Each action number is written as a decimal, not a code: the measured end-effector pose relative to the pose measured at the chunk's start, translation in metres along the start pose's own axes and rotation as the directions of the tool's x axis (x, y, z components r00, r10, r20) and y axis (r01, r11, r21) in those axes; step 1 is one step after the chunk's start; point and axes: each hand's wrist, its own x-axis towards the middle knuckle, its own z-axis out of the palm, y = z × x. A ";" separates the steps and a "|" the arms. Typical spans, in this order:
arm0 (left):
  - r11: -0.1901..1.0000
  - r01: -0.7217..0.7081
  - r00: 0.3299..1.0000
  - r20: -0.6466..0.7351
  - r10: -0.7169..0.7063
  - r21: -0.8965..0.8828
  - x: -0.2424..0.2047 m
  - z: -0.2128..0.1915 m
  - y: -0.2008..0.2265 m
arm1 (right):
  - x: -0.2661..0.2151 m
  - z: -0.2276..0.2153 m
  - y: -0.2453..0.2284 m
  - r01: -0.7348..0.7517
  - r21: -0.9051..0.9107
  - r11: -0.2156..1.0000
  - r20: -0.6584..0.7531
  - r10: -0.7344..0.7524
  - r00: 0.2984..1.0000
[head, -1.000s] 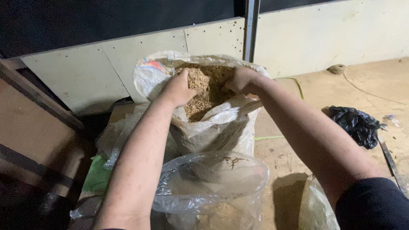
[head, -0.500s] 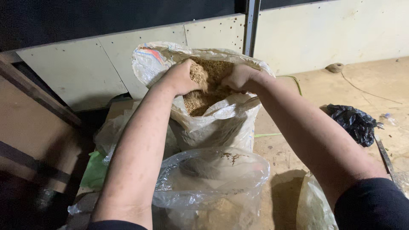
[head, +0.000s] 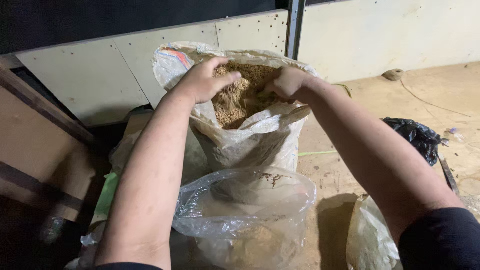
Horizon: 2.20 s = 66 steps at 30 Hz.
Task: The person scoops grain from a large sack using a green plastic scoop and pours it into a clear plastic bag placed on the floor. The action is repeated continuously throughout the clip.
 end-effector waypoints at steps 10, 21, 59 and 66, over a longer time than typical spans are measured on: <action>0.990 -0.142 0.954 -0.268 0.134 -0.011 -0.010 0.005 -0.028 | 0.013 -0.019 0.048 0.555 -0.565 0.611 -0.005 -0.674 0.739; 0.914 -0.380 0.894 -0.309 0.323 -0.143 -0.025 0.010 -0.040 | -0.098 -0.048 -0.014 -0.024 0.535 0.845 0.068 -0.015 0.998; 0.893 -0.437 0.826 -0.442 0.349 -0.111 -0.272 0.111 -0.056 | -0.219 0.170 0.041 0.285 -0.745 0.603 -0.124 -0.545 0.829; 0.869 -0.466 0.810 -0.475 0.344 -0.167 -0.289 0.120 -0.055 | -0.261 0.184 0.039 0.233 -0.429 0.873 -0.455 -0.432 0.779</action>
